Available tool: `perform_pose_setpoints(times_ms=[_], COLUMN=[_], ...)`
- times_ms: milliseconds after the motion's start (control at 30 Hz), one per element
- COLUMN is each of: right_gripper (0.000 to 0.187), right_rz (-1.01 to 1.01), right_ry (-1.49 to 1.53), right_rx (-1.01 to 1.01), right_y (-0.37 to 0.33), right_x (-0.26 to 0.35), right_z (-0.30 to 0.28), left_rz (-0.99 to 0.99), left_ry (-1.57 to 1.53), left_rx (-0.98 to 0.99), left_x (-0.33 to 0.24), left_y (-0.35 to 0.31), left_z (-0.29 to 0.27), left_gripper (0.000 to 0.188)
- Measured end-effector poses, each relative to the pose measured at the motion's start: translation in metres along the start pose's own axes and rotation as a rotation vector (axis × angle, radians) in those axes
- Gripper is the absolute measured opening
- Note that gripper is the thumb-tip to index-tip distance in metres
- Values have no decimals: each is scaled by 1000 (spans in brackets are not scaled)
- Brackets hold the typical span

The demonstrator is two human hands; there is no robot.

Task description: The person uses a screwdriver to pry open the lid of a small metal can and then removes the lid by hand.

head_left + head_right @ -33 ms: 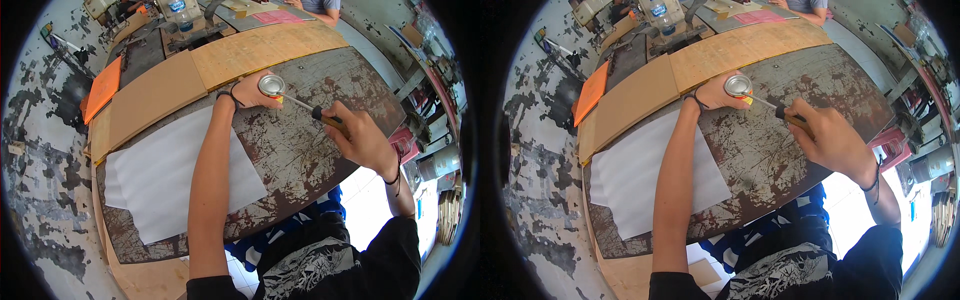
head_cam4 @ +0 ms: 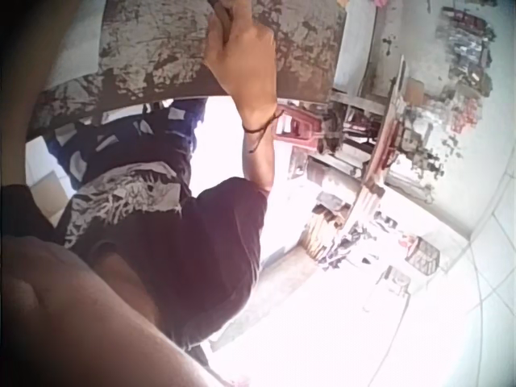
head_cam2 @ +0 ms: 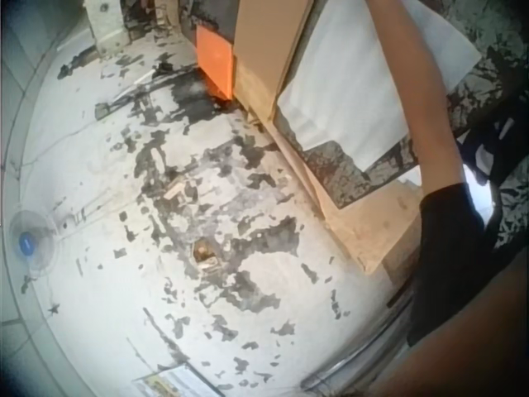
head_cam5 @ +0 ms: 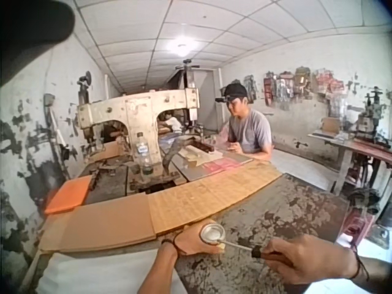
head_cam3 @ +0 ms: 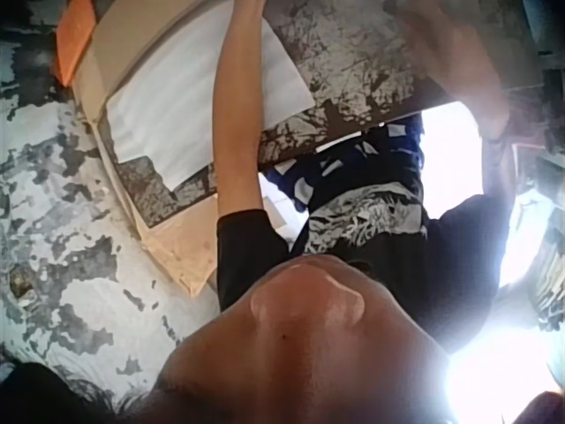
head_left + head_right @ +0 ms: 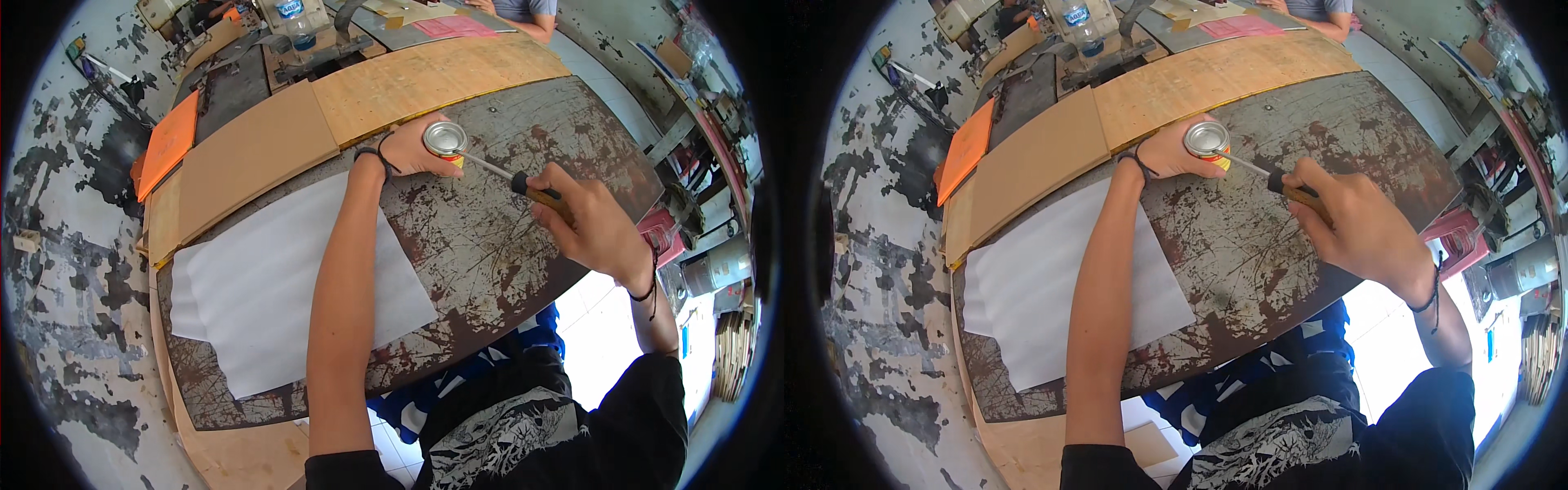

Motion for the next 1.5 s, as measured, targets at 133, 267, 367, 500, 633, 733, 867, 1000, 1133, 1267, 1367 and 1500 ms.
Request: perform_pose_setpoints(times_ms=[133,267,367,500,633,733,867,1000,1133,1267,1367,1500], right_gripper=[24,27,28,28,28,28,26,22,20,19,24,29], right_rz=[4,42,46,84,58,95,42,52,40,2,-20,0], right_ry=[38,74,43,34,151,158,150,94,25,71,94,-1], right_rx=[7,-96,-152,-178,-142,-103,-133,-122,-104,-150,-183,-259], right_y=[2,-15,-18,-22,-20,-23,-16,-9,2,7,-2,-9], right_x=[-1,-13,-20,-18,-26,-30,-28,-28,-15,-29,-39,-49], right_z=[12,50,71,85,77,62,46,24,4,18,43,71], left_rz=[-27,-56,-39,-61,-48,-4,-27,0,-23,-33,3,-36], left_ry=[33,67,47,71,-22,-25,5,-35,-45,-37,-123,9], left_rx=[49,34,30,9,14,24,20,54,65,81,76,87], left_x=[3,-2,-1,2,-2,4,0,3,1,2,1,-4], left_y=[-1,2,2,-1,-2,1,-8,3,-2,0,-2,1], left_z=[-1,3,4,3,2,0,-9,0,-4,-4,-3,0], left_gripper=[58,59,61,60,58,62,65,60,61,61,61,62])
Point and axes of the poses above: each hand's wrist, its own y-axis towards the middle knuckle, its own z-axis out of the palm, x = y × z, the point moved 2 cm from there along y, towards the middle knuckle, and after that the axes turned 10 degrees about z, right-handed, at the moved point
